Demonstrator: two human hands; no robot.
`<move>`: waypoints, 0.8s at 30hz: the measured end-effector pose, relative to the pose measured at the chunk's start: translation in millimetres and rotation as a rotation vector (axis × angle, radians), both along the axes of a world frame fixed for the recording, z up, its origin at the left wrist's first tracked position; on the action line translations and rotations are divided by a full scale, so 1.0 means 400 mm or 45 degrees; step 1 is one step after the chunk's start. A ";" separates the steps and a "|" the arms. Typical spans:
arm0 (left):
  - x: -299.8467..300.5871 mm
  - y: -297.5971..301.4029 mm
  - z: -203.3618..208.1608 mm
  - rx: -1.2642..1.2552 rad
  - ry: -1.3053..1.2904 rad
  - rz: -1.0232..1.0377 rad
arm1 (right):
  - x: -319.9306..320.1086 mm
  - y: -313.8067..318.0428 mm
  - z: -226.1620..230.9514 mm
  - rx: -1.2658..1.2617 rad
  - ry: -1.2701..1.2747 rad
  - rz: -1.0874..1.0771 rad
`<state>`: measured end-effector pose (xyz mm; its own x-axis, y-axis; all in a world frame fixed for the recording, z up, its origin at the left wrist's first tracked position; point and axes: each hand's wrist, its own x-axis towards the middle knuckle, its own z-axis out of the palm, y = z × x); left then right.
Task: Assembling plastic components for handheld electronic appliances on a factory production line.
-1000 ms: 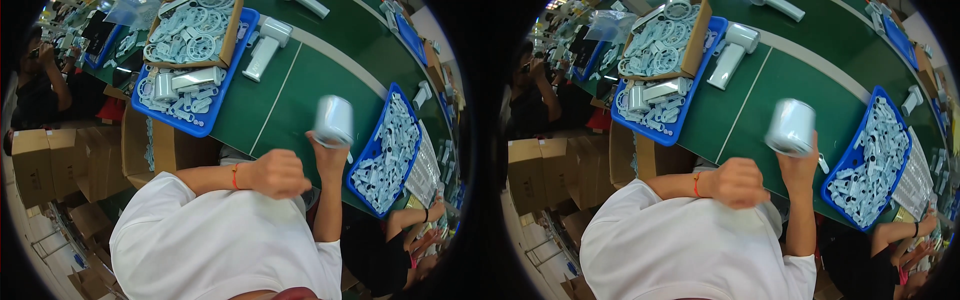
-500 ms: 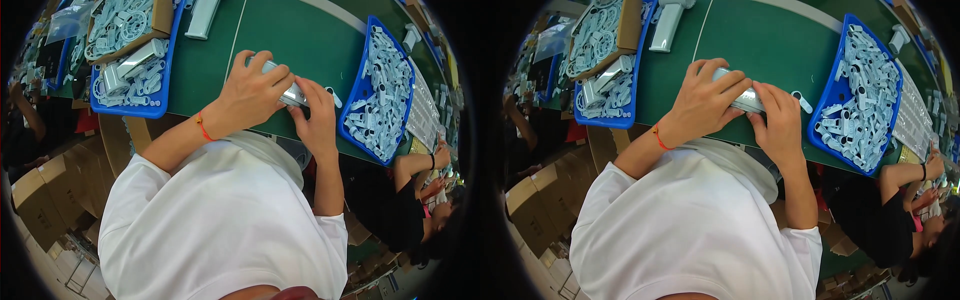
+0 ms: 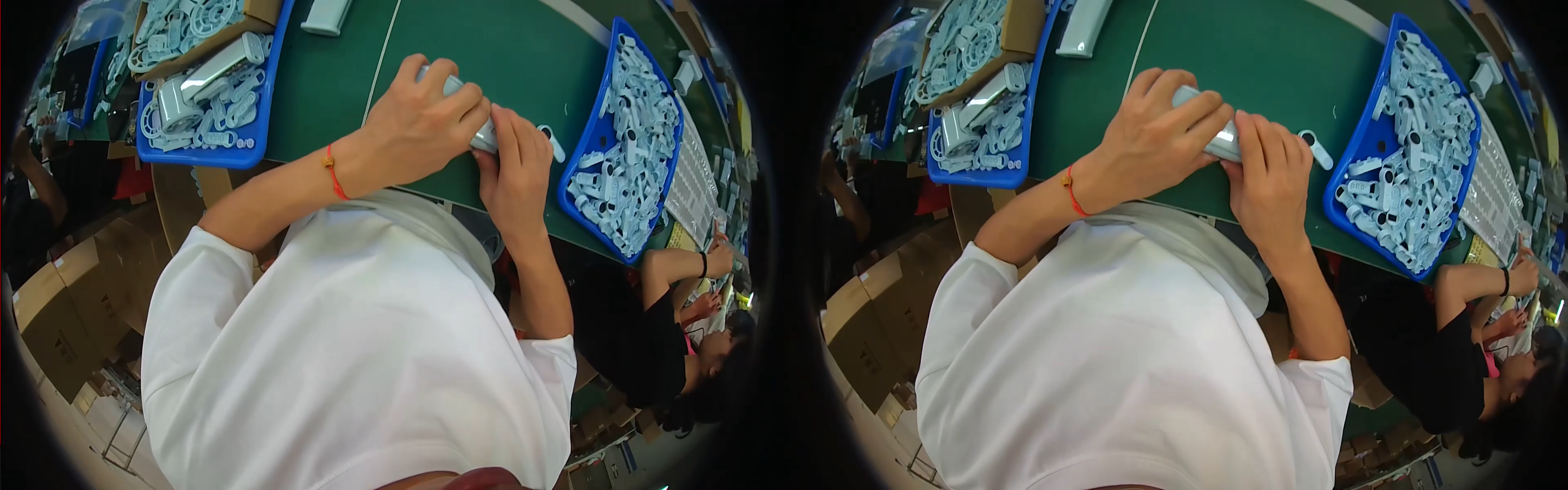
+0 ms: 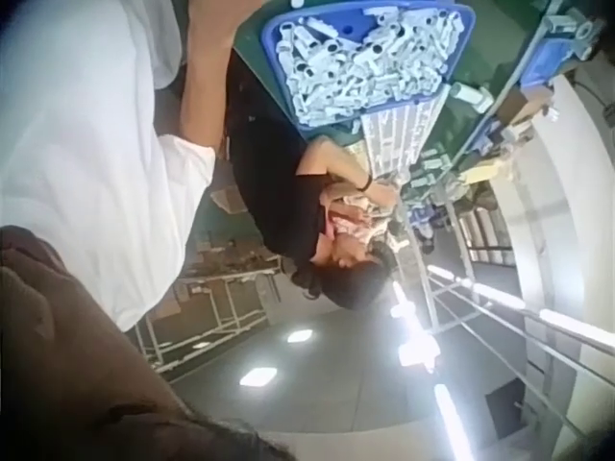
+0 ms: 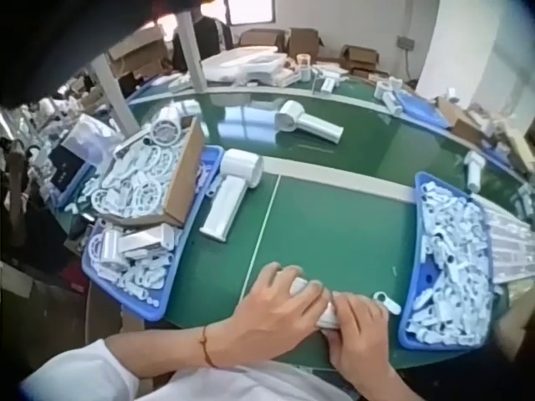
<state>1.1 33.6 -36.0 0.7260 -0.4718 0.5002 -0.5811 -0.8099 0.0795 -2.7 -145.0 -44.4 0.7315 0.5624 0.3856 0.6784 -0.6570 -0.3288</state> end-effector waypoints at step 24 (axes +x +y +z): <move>-0.028 -0.057 0.013 -2.047 1.365 -0.210 | -0.020 0.046 0.061 1.593 1.636 -0.018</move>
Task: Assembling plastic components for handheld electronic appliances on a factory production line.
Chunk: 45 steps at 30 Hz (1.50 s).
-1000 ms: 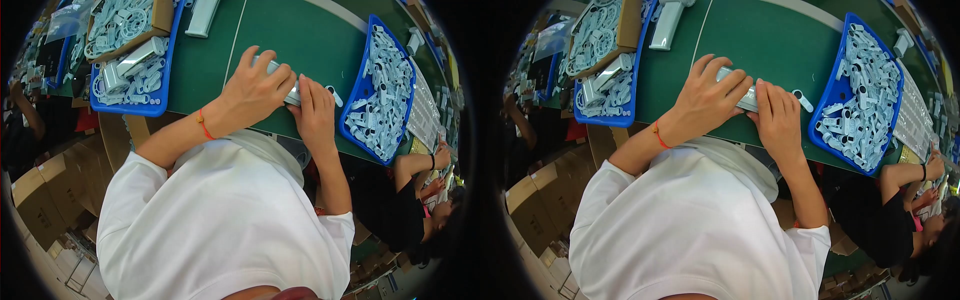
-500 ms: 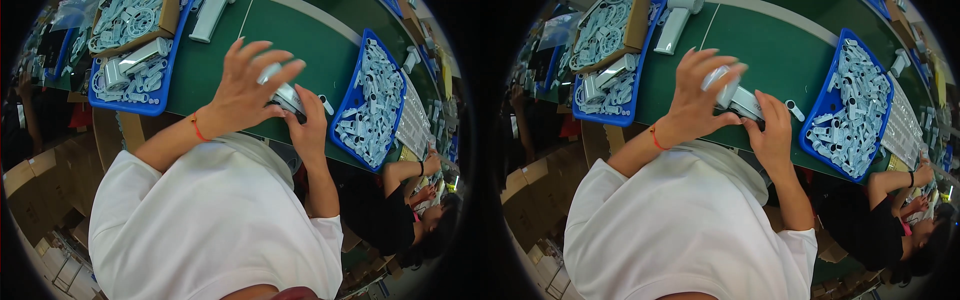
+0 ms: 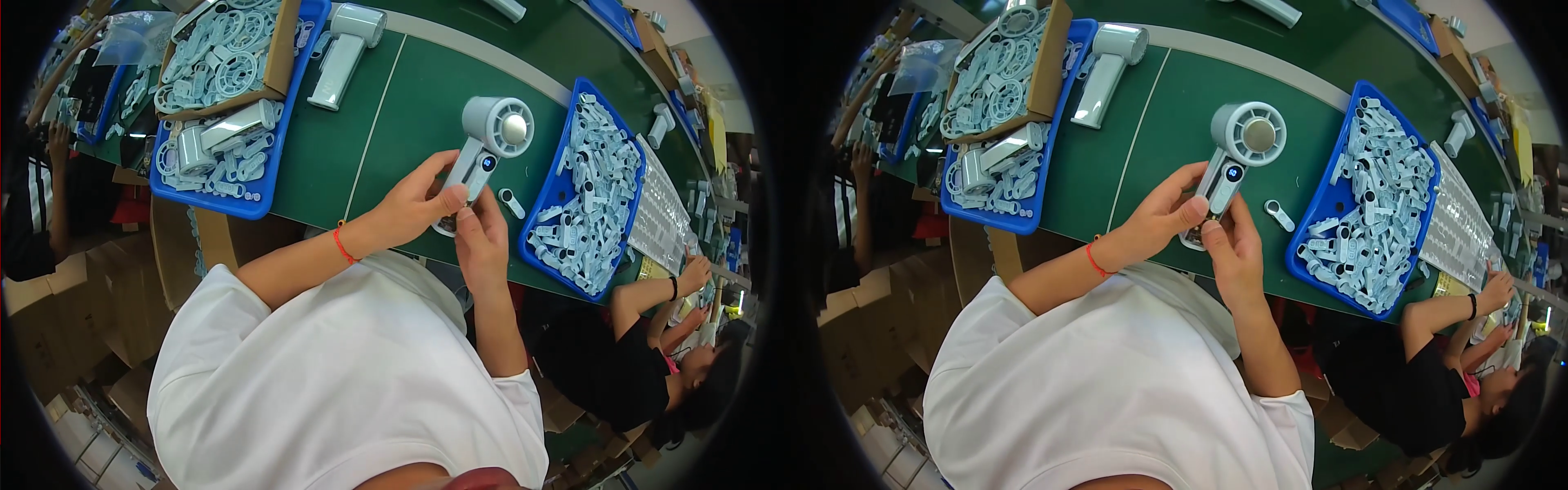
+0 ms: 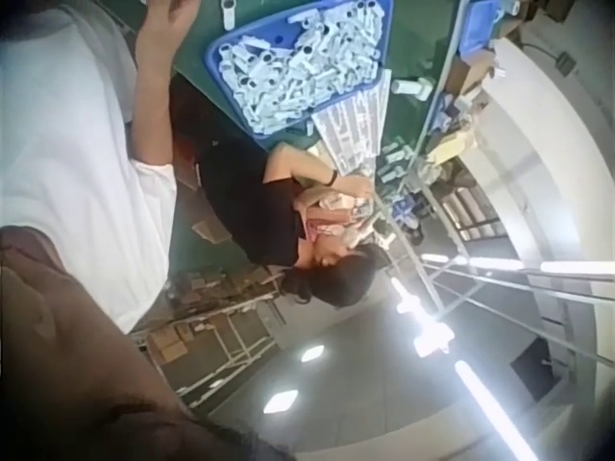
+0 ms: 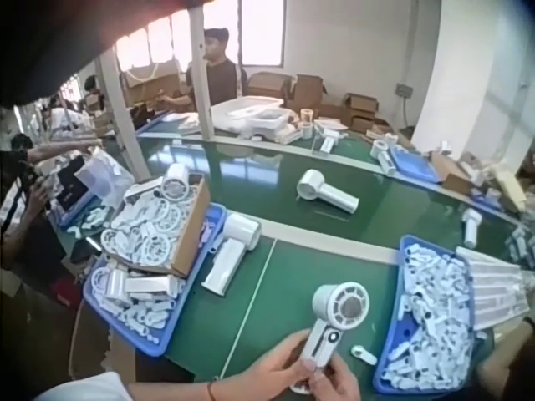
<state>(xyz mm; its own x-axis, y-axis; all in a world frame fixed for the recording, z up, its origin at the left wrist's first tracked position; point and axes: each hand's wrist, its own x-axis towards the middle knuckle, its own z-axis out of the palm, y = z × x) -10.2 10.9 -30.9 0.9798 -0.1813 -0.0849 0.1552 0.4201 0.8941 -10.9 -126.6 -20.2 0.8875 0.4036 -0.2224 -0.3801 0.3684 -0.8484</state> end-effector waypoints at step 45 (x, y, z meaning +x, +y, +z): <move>0.551 0.001 0.094 0.485 -0.133 0.215 | 0.085 -0.094 0.025 -0.358 -0.334 -0.184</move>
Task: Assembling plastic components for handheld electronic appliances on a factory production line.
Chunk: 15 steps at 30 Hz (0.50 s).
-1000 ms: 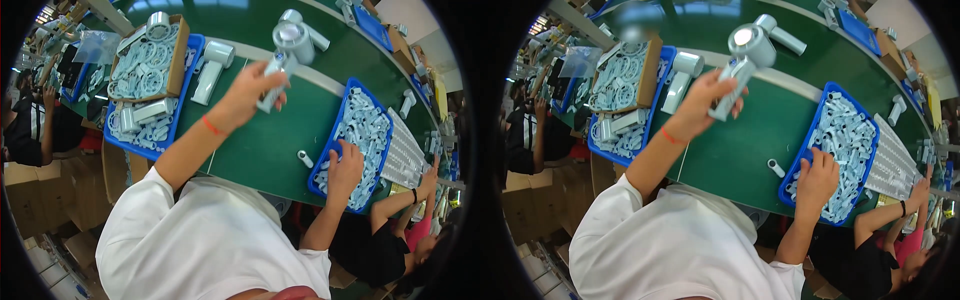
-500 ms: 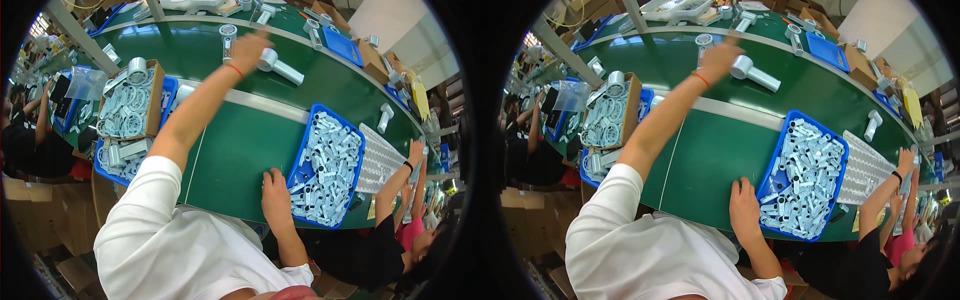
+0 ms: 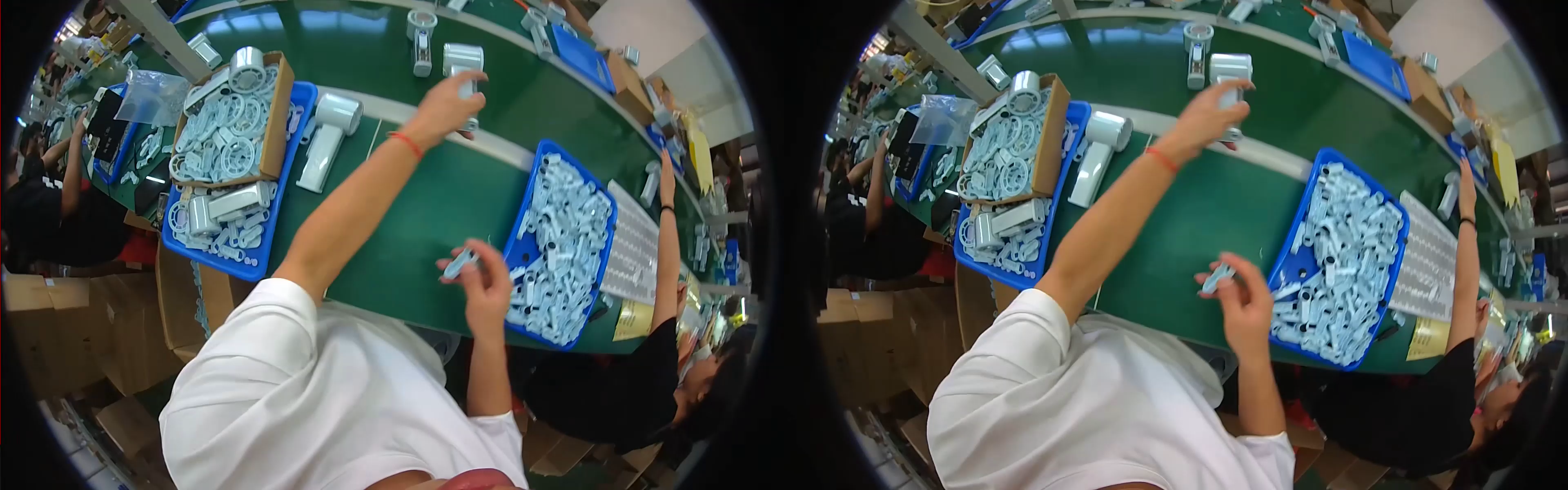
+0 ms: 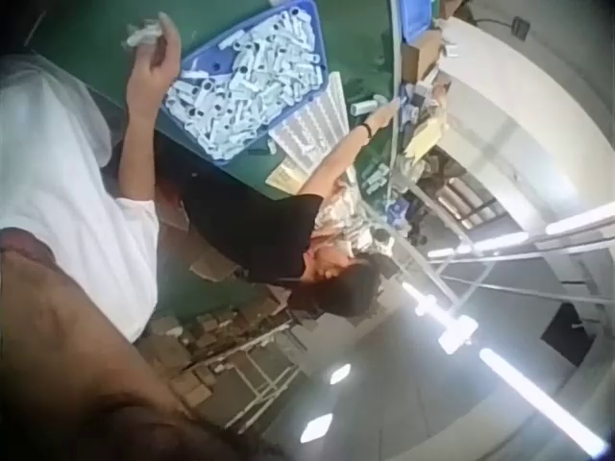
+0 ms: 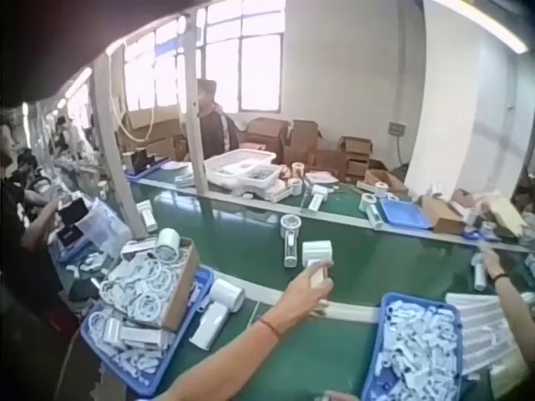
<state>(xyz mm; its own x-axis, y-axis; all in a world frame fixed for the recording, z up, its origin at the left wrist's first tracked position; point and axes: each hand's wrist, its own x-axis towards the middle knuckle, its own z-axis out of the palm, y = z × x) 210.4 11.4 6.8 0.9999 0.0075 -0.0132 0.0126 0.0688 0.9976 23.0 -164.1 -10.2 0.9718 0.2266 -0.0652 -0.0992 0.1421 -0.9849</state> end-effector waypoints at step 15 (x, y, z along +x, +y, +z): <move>-0.549 0.020 -0.066 -0.754 0.399 -0.258 | -0.030 0.037 0.014 0.109 0.188 0.052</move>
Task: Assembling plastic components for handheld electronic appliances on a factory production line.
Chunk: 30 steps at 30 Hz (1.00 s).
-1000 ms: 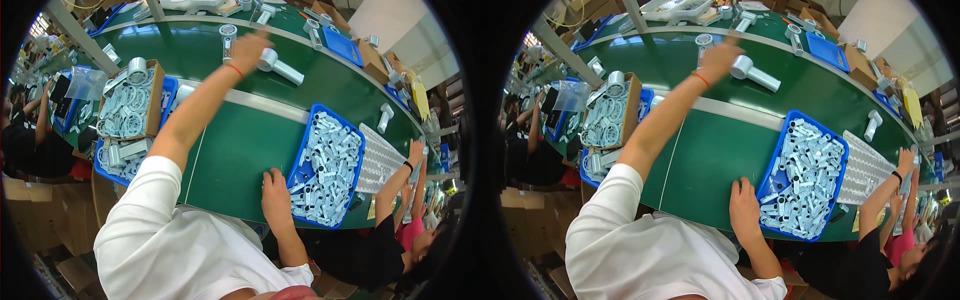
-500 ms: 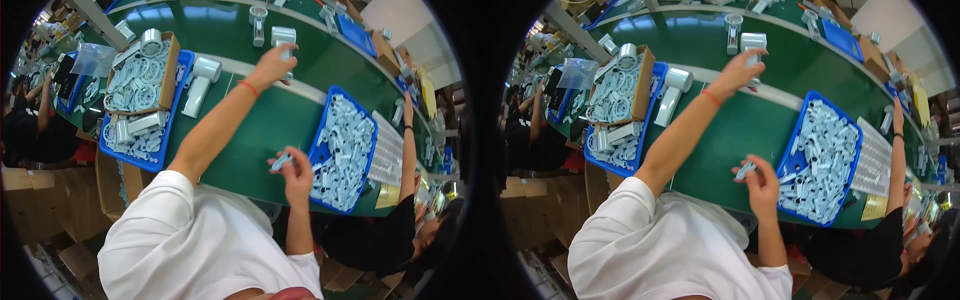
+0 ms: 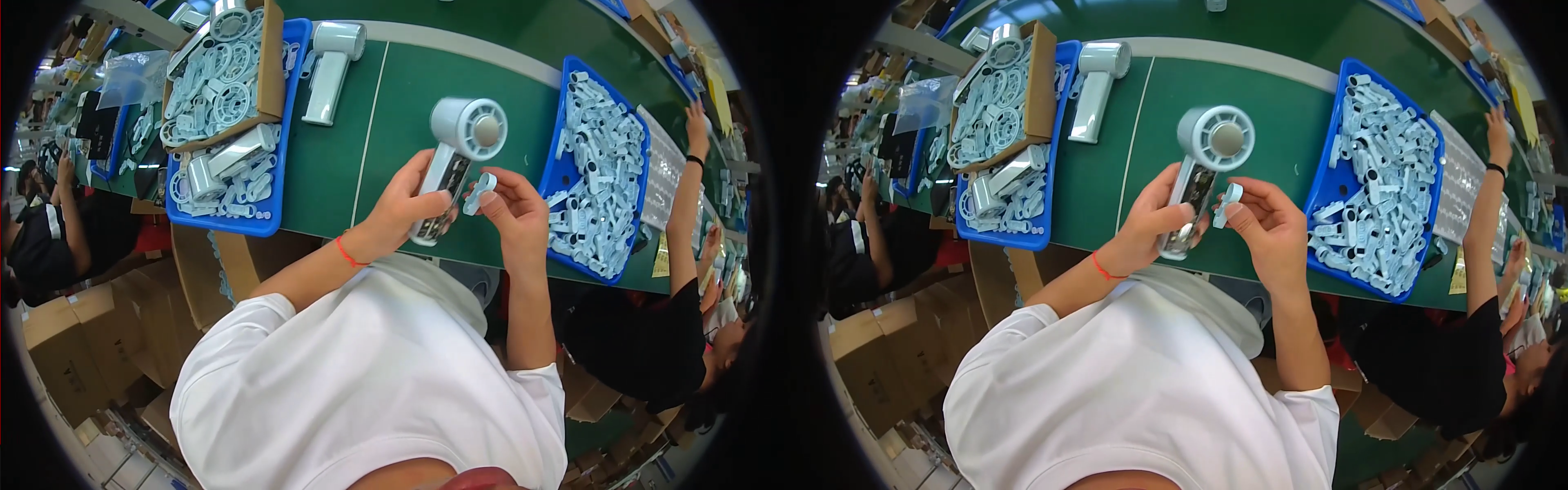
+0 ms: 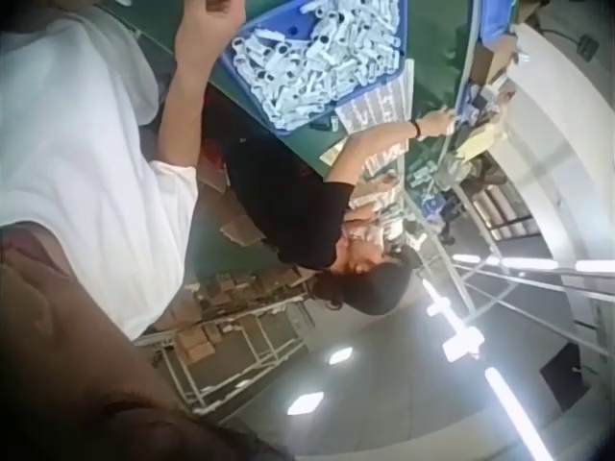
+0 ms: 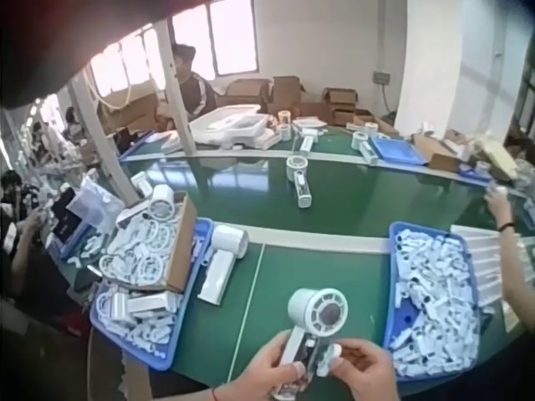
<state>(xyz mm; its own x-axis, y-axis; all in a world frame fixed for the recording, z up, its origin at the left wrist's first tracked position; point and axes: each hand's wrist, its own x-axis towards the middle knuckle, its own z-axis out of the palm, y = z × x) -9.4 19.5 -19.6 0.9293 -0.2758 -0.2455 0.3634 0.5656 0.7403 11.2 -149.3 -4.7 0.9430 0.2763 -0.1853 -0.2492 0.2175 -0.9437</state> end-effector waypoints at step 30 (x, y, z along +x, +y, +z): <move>0.001 -0.030 -0.034 1.207 -0.621 0.081 | -0.007 0.019 0.005 -0.440 0.091 -0.127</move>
